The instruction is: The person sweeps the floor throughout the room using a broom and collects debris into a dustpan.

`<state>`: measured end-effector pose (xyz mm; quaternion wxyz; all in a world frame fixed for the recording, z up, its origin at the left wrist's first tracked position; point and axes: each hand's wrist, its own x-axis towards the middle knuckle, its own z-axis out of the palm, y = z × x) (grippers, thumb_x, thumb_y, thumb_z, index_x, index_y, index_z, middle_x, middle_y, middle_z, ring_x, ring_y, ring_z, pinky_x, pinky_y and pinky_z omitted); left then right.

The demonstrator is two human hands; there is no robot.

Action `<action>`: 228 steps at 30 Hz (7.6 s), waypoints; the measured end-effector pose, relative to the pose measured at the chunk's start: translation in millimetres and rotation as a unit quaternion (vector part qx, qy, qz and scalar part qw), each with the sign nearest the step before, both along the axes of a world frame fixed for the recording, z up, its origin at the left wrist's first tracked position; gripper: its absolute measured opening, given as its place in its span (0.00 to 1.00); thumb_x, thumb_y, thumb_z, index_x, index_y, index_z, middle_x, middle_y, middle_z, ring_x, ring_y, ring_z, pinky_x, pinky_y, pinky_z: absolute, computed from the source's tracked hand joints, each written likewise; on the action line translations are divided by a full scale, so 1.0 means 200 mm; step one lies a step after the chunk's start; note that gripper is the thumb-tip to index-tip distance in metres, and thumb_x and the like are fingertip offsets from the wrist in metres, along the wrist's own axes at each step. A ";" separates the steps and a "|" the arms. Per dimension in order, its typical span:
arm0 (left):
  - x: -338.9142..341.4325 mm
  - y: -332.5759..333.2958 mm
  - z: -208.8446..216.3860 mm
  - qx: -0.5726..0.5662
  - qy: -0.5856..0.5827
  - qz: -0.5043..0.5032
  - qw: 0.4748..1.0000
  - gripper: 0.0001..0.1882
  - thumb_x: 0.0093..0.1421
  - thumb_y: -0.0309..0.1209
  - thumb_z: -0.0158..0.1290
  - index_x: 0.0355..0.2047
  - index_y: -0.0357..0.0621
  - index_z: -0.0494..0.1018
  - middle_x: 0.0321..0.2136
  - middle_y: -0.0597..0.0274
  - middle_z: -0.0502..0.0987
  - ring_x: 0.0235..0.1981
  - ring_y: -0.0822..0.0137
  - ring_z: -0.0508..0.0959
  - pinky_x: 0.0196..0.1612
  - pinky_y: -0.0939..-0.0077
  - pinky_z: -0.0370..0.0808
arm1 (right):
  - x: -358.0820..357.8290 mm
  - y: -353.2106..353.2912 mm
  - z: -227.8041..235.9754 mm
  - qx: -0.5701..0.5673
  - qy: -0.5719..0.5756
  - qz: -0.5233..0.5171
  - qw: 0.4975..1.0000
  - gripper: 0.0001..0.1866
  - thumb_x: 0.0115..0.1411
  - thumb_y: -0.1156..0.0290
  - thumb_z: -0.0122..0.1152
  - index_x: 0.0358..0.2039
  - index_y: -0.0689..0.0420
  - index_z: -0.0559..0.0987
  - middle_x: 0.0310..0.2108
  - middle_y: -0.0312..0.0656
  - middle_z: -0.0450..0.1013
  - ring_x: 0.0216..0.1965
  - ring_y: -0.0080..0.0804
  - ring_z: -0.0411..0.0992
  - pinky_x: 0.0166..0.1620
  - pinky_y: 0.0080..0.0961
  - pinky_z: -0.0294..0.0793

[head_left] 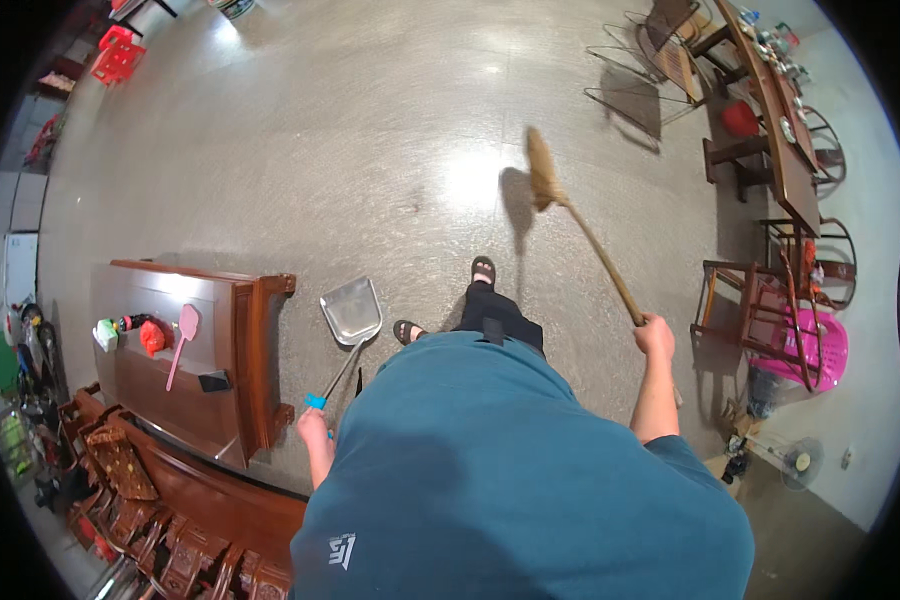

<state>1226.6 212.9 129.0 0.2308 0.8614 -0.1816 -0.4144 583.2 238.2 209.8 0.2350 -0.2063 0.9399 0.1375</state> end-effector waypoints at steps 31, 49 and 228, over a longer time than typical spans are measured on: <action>-0.69 0.17 0.09 -0.066 0.028 0.219 0.973 0.17 0.46 0.23 0.46 0.39 0.34 0.74 0.13 0.73 0.62 0.12 0.81 0.60 0.14 0.82 0.55 | 0.34 -1.68 -0.54 0.144 -0.082 0.516 0.840 0.16 0.52 0.70 0.48 0.42 0.55 0.77 0.44 0.48 0.72 0.45 0.42 0.72 0.47 0.34 0.71; -0.21 0.34 -0.18 -0.005 -0.007 0.218 0.976 0.15 0.46 0.25 0.48 0.35 0.34 0.75 0.18 0.67 0.71 0.19 0.78 0.67 0.22 0.79 0.62 | 0.94 -1.07 0.12 0.060 -0.077 0.524 0.846 0.17 0.50 0.65 0.53 0.43 0.49 0.75 0.38 0.48 0.73 0.41 0.46 0.71 0.44 0.40 0.71; -0.14 -0.80 -0.26 0.107 -0.108 -0.340 0.928 0.13 0.48 0.30 0.45 0.31 0.38 0.76 0.34 0.42 0.75 0.39 0.47 0.75 0.41 0.58 0.71 | 0.68 -0.76 0.33 -0.007 -0.455 0.194 0.869 0.35 0.44 0.80 0.56 0.57 0.62 0.61 0.18 0.39 0.69 0.16 0.23 0.67 0.20 0.21 0.66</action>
